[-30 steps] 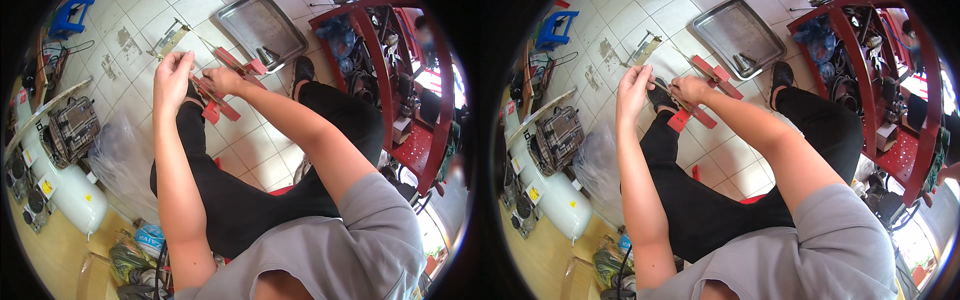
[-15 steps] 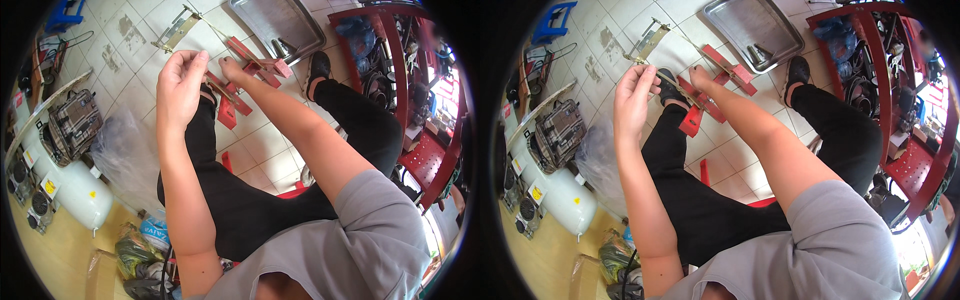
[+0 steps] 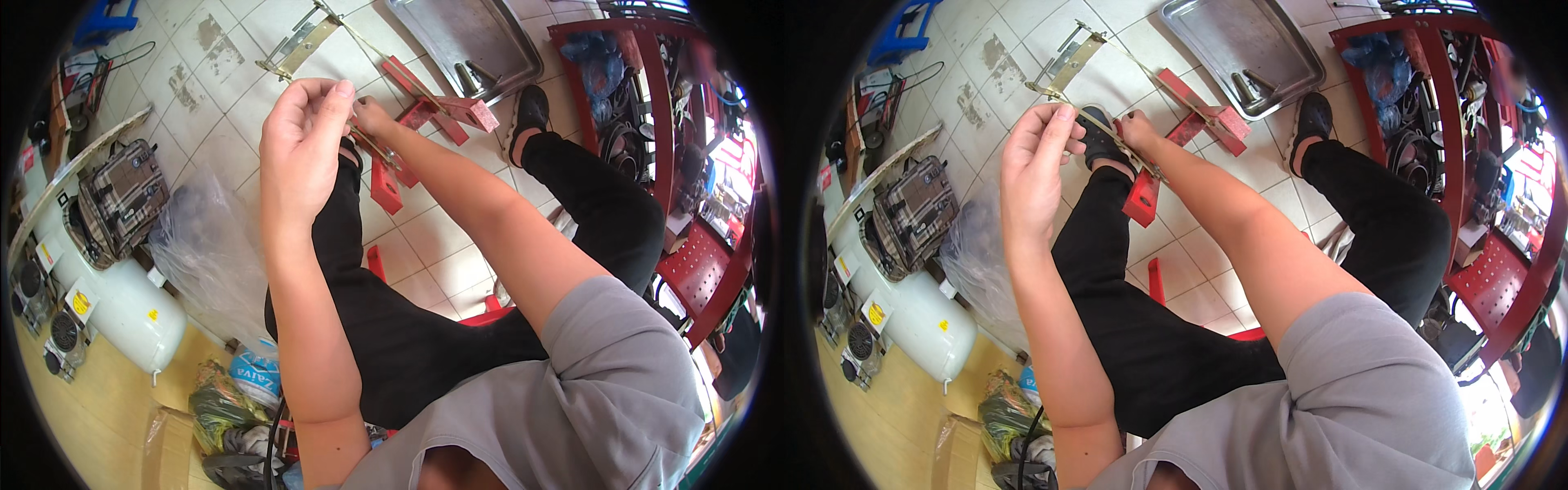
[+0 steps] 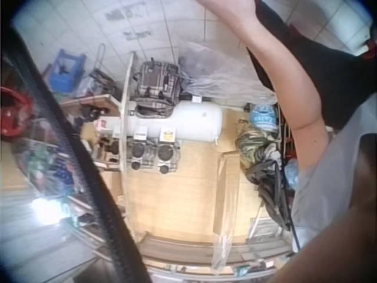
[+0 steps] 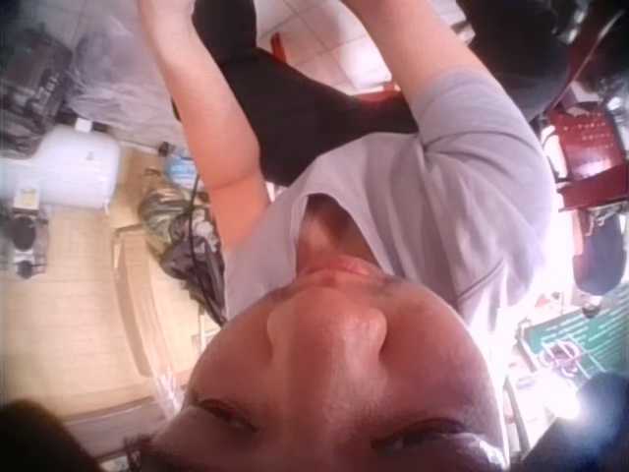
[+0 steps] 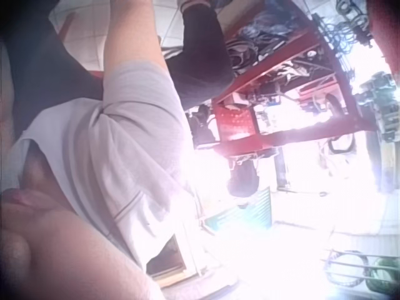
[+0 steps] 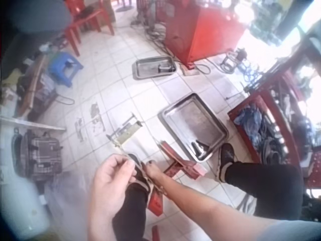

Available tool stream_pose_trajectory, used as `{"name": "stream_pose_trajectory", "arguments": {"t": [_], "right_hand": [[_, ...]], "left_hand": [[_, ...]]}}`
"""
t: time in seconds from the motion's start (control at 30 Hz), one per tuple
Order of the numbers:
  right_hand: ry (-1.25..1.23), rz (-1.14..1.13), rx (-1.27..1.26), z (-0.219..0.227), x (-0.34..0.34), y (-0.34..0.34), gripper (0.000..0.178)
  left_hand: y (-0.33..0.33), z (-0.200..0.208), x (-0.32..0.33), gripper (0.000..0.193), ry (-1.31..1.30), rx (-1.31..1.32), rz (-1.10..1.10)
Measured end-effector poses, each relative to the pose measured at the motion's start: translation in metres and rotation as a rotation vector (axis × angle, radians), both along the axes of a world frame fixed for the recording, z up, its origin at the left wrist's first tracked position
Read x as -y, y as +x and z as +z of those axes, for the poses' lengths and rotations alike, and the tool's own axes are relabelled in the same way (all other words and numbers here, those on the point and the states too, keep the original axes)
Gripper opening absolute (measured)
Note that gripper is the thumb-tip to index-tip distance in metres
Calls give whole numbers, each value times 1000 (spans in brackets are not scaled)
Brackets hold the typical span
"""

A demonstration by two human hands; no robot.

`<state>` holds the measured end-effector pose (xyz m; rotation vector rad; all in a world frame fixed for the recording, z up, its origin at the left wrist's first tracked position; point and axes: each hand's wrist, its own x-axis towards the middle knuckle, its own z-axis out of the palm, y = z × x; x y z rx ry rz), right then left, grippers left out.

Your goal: The person assembles a mechanical linkage using a red metal frame, brass rods, and small fasteners. They insert the rods into the frame, secure them with nuts and washers, and adjust the alignment of the components. The person works on the floor in a workshop environment, handling the parts by hand and using a wrench for tightening.

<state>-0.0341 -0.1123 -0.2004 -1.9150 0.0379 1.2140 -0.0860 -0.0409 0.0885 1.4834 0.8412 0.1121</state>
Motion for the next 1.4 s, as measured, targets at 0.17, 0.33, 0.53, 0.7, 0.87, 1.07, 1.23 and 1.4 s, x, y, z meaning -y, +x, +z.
{"name": "stream_pose_trajectory", "arguments": {"t": [0.17,0.33,0.53,0.7,0.87,1.07,1.23,1.4], "right_hand": [[70,34,-29,-52,-9,-7,45],[135,96,-26,-71,-11,-5,48],[334,-35,-122,-60,-11,-15,47],[518,-162,-47,-53,-8,-9,41],[454,-244,-44,0,-5,-22,28],[430,-118,-169,65,17,-4,17],[504,-36,-225,105,37,-7,12],[589,-234,-165,96,59,-9,10]], "left_hand": [[3,4,0,26,-8,8,-22],[5,4,1,25,-16,24,-22],[2,2,0,25,-8,37,-19],[9,1,3,25,-11,61,-50],[8,-2,2,25,-19,23,-21],[8,-18,0,26,-1,-20,30],[9,-22,1,27,15,-54,42],[16,-24,7,29,39,-55,17]]}}
